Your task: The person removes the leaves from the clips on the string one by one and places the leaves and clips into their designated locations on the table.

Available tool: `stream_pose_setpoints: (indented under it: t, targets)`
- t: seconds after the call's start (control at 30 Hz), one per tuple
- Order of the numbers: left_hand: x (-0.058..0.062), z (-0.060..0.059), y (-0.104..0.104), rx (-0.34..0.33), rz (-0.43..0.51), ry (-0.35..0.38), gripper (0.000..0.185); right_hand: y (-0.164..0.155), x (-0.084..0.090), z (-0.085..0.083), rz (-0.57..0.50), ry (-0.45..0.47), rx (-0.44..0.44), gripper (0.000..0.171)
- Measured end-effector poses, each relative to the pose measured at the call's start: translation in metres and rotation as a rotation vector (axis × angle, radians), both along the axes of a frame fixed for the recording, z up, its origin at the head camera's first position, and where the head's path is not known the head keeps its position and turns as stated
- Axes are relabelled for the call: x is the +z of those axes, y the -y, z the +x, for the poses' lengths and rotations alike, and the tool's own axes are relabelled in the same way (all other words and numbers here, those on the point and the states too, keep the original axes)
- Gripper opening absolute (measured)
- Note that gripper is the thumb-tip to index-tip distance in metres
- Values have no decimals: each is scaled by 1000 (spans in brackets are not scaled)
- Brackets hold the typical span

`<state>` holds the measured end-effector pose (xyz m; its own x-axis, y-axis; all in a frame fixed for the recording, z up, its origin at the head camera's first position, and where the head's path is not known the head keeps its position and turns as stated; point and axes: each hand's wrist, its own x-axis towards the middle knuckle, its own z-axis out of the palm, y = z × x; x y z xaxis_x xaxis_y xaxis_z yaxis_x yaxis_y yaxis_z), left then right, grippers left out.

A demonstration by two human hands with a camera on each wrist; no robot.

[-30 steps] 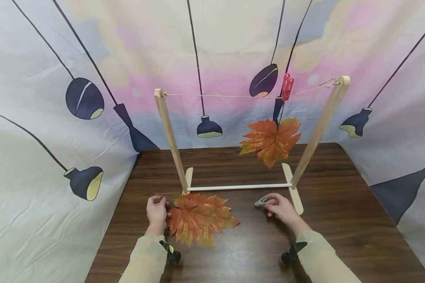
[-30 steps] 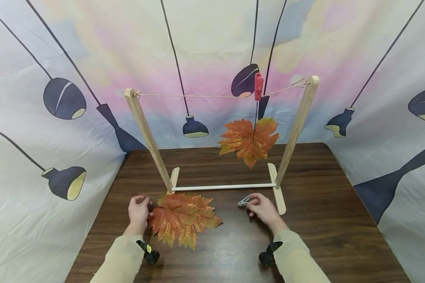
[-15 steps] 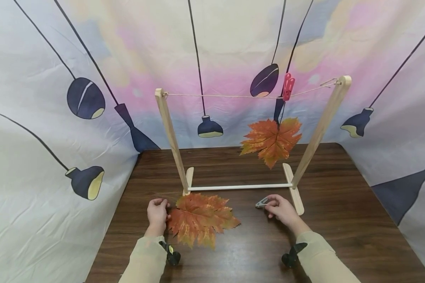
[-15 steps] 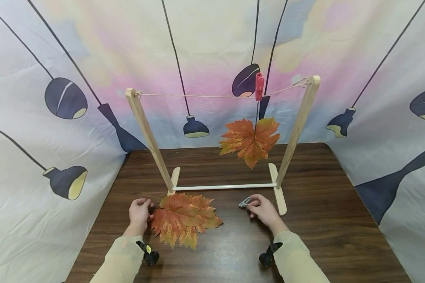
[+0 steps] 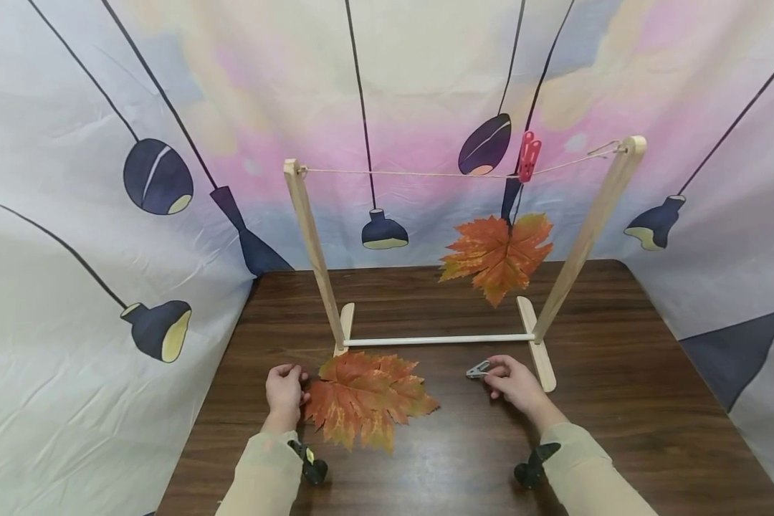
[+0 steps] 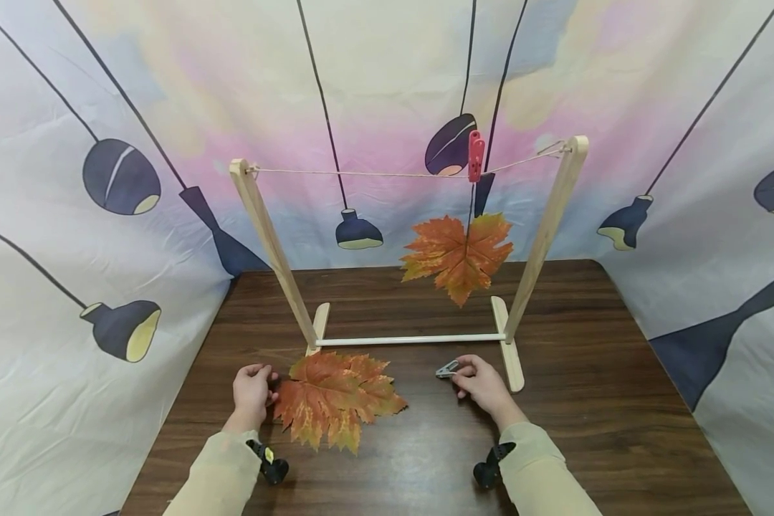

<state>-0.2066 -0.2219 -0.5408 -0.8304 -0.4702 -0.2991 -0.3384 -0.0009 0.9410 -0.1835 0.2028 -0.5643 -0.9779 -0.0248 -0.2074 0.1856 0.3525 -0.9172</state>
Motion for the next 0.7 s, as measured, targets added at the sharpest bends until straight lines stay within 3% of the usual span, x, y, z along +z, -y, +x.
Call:
stream_pose_setpoints:
  t: [0.7]
  targets:
    - [-3,-2,3,23,-1,1,30,-2,-3,2,174,-39,-3,37]
